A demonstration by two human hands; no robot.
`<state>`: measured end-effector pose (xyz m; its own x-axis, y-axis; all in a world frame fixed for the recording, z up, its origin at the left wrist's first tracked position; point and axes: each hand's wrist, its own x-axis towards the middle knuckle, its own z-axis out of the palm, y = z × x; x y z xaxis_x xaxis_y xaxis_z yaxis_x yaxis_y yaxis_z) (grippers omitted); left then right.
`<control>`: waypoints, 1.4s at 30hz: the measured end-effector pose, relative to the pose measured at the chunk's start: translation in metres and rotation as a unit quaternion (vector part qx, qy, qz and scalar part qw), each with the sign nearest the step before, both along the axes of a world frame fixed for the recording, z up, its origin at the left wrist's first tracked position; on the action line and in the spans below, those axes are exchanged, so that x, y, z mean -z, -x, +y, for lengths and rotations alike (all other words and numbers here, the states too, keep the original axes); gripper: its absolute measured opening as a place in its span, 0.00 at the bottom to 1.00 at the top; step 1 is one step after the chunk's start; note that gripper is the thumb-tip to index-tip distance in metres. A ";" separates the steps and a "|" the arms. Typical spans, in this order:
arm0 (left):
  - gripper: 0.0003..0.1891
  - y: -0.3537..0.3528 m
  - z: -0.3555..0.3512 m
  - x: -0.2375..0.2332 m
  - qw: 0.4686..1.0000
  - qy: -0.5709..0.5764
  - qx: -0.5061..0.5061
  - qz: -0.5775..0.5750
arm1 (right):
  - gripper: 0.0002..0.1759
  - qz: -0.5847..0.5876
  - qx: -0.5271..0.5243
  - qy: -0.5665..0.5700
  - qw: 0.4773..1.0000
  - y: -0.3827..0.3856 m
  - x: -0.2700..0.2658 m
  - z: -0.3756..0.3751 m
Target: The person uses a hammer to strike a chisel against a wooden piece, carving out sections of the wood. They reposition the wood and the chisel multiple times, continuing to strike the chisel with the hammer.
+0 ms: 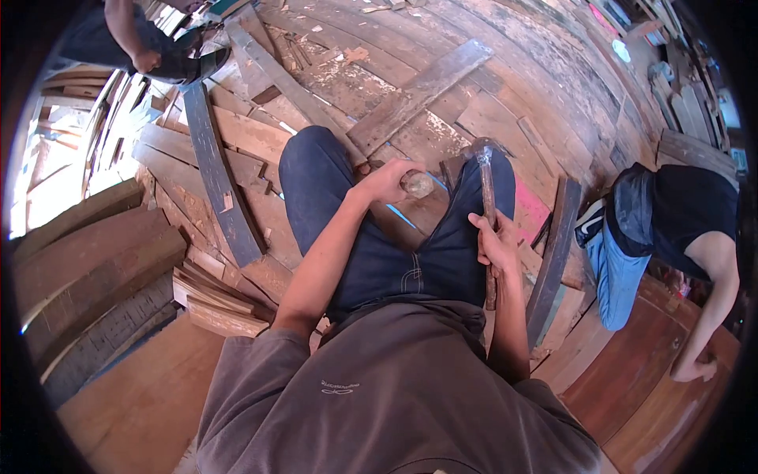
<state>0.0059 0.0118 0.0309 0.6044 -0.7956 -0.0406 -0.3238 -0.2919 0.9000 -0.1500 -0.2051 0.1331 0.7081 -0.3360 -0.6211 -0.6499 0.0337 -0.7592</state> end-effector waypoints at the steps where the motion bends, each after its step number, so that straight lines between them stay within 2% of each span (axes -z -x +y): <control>1: 0.30 0.000 -0.001 -0.009 1.000 -0.004 0.001 0.006 | 0.14 0.003 0.004 -0.008 1.000 0.002 0.001 0.001; 5: 0.30 -0.011 -0.004 -0.023 1.000 0.014 0.000 -0.001 | 0.15 0.010 0.012 -0.018 1.000 0.001 0.008 0.002; 8: 0.24 -0.017 0.000 0.022 0.992 0.117 -0.045 -0.019 | 0.16 0.020 0.005 -0.013 1.000 0.008 0.010 0.002; 11: 0.25 -0.011 -0.004 0.025 0.998 0.045 -0.043 -0.005 | 0.17 0.031 -0.007 -0.001 0.999 0.014 0.000 0.006; 14: 0.23 -0.009 -0.004 0.019 0.998 0.039 -0.013 0.050 | 0.17 0.028 -0.038 -0.007 0.999 0.025 -0.001 0.006; 17: 0.22 -0.005 -0.006 0.026 0.997 0.071 -0.011 -0.021 | 0.18 0.026 -0.057 -0.016 0.998 0.029 -0.007 0.004; 19: 0.21 -0.003 -0.004 0.022 0.997 0.068 -0.020 -0.018 | 0.14 0.003 -0.083 -0.004 0.997 0.034 0.003 0.003; 29: 0.18 0.033 -0.003 0.015 0.998 0.046 -0.043 -0.027 | 0.15 0.052 -0.127 0.018 0.990 0.034 -0.005 -0.006; 34: 0.18 0.055 0.005 0.025 0.994 0.043 -0.097 -0.021 | 0.14 0.056 -0.124 -0.029 0.990 0.025 -0.007 -0.010; 38: 0.19 0.062 0.010 0.038 0.981 0.068 -0.171 -0.061 | 0.14 0.045 -0.162 -0.017 0.986 0.019 -0.006 -0.011; 42: 0.20 0.058 0.006 0.034 0.985 0.049 -0.153 -0.054 | 0.16 0.011 -0.231 0.035 0.972 0.023 0.005 -0.016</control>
